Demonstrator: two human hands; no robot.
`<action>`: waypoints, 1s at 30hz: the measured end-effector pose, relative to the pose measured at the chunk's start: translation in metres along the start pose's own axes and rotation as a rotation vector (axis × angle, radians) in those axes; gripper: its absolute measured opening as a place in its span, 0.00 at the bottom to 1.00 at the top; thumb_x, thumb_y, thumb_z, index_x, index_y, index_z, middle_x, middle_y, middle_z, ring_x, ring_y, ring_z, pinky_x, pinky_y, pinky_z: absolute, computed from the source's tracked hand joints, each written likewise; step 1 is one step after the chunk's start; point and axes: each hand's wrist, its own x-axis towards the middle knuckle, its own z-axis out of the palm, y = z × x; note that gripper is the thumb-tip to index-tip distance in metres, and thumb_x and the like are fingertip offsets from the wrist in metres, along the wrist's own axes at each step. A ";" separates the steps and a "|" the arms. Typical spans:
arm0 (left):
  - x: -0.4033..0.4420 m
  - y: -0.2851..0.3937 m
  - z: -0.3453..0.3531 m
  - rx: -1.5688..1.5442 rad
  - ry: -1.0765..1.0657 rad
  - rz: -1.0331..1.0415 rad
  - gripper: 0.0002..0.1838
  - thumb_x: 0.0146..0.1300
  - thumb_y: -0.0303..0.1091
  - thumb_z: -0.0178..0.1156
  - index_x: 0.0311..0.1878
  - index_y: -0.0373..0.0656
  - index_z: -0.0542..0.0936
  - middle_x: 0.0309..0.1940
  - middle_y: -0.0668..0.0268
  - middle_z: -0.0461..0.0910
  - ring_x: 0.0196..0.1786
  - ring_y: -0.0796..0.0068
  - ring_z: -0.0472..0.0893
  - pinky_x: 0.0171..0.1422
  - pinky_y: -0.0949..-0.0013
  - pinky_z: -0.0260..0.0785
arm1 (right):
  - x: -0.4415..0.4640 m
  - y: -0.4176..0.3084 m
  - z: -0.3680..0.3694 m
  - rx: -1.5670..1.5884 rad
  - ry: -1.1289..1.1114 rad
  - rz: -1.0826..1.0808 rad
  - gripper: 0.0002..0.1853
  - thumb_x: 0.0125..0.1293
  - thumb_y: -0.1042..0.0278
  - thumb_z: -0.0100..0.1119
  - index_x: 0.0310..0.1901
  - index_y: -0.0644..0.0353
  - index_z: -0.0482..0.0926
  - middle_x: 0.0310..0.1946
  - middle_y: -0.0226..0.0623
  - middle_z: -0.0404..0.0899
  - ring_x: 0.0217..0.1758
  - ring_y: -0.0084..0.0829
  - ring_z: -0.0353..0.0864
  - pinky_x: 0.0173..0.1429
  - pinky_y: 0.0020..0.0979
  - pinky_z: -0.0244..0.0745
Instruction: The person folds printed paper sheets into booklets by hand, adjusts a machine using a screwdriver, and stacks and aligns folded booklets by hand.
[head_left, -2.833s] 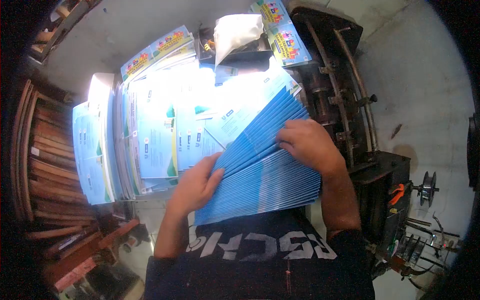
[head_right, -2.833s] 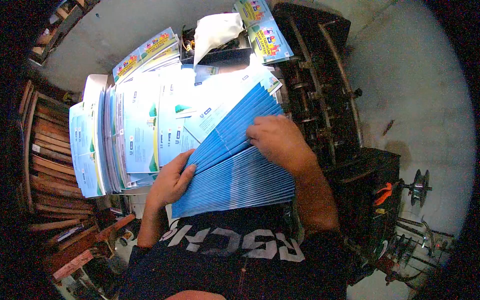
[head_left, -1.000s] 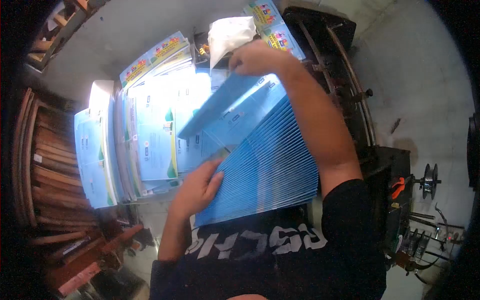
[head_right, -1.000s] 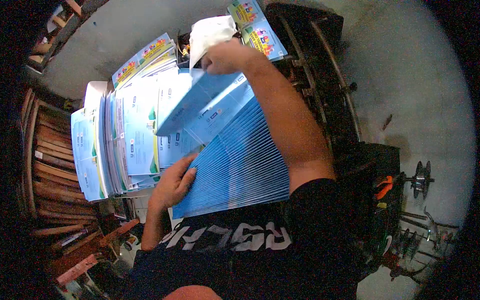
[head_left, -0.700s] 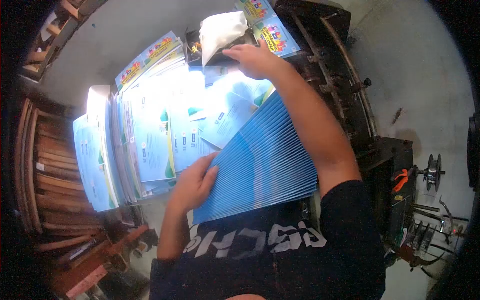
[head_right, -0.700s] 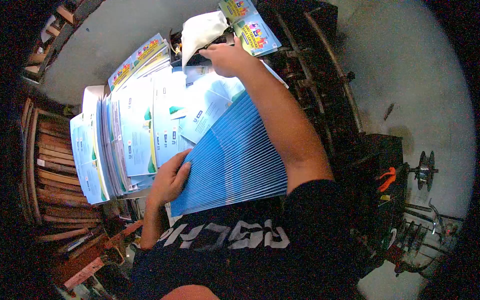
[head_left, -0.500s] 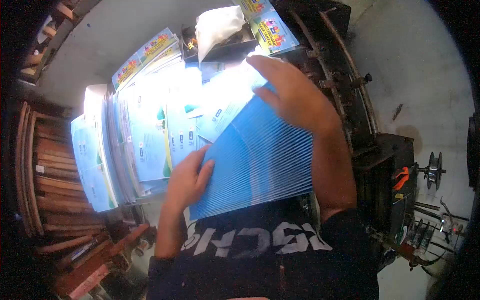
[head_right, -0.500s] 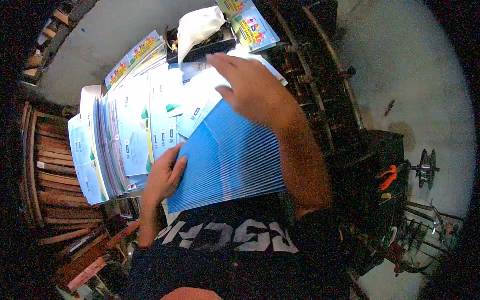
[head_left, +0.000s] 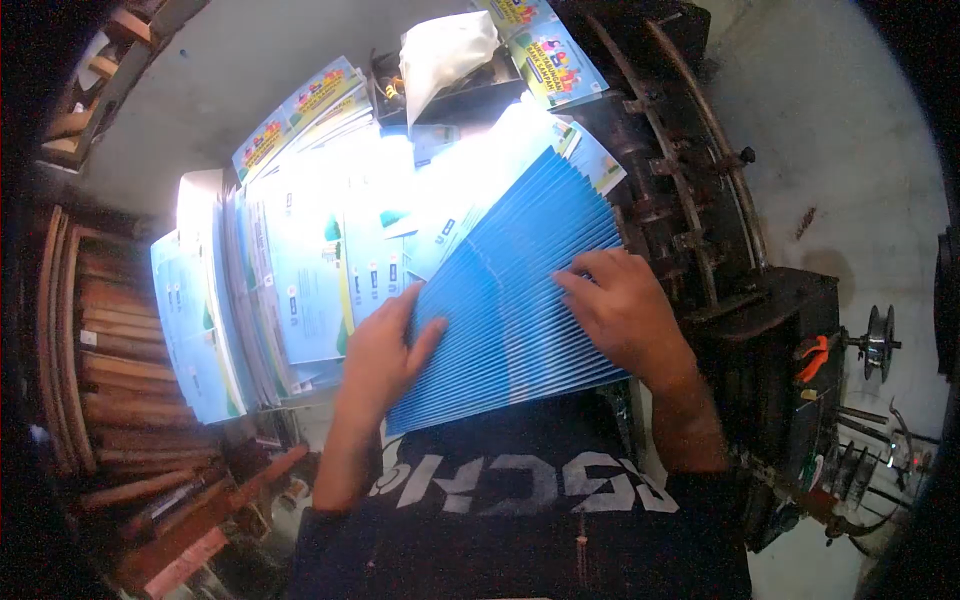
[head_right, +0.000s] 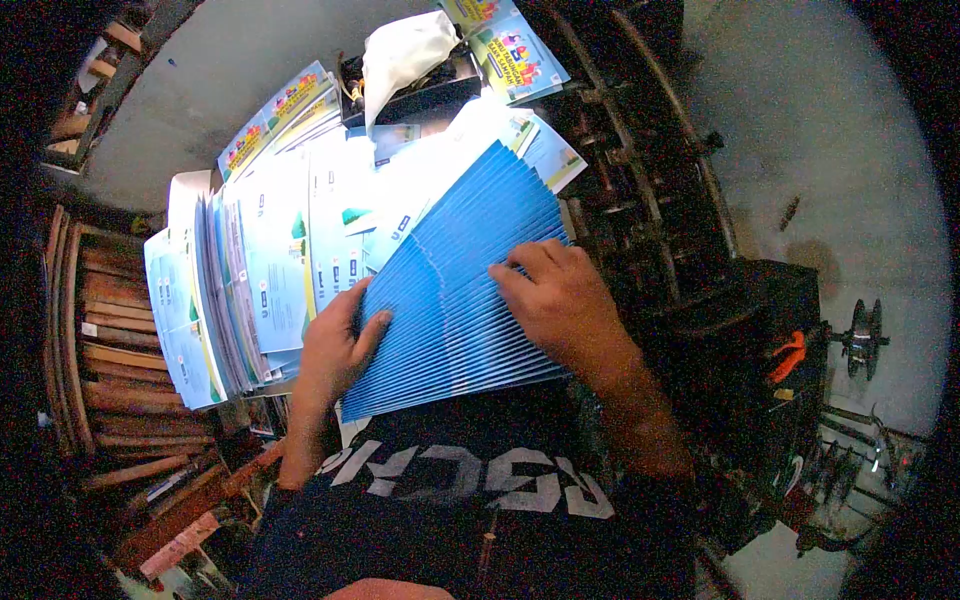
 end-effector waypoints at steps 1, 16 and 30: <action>0.000 0.001 0.000 -0.012 0.003 0.002 0.27 0.66 0.49 0.59 0.60 0.39 0.74 0.39 0.51 0.80 0.42 0.50 0.80 0.46 0.54 0.71 | 0.002 0.001 0.004 -0.001 -0.001 -0.004 0.11 0.61 0.67 0.58 0.45 0.57 0.81 0.41 0.35 0.77 0.47 0.38 0.75 0.49 0.40 0.71; -0.002 0.001 0.001 -0.042 0.024 -0.035 0.30 0.64 0.50 0.61 0.61 0.36 0.73 0.46 0.48 0.80 0.48 0.49 0.80 0.53 0.56 0.72 | 0.012 -0.012 -0.021 -0.118 -0.207 0.001 0.14 0.57 0.55 0.65 0.37 0.55 0.79 0.38 0.35 0.73 0.50 0.37 0.72 0.54 0.41 0.64; -0.008 -0.015 0.008 -0.258 0.015 -0.008 0.29 0.66 0.50 0.58 0.61 0.37 0.72 0.40 0.50 0.79 0.43 0.50 0.79 0.49 0.55 0.71 | 0.025 0.004 -0.051 0.071 -0.267 0.003 0.06 0.60 0.61 0.61 0.34 0.51 0.83 0.37 0.26 0.82 0.46 0.30 0.79 0.62 0.46 0.62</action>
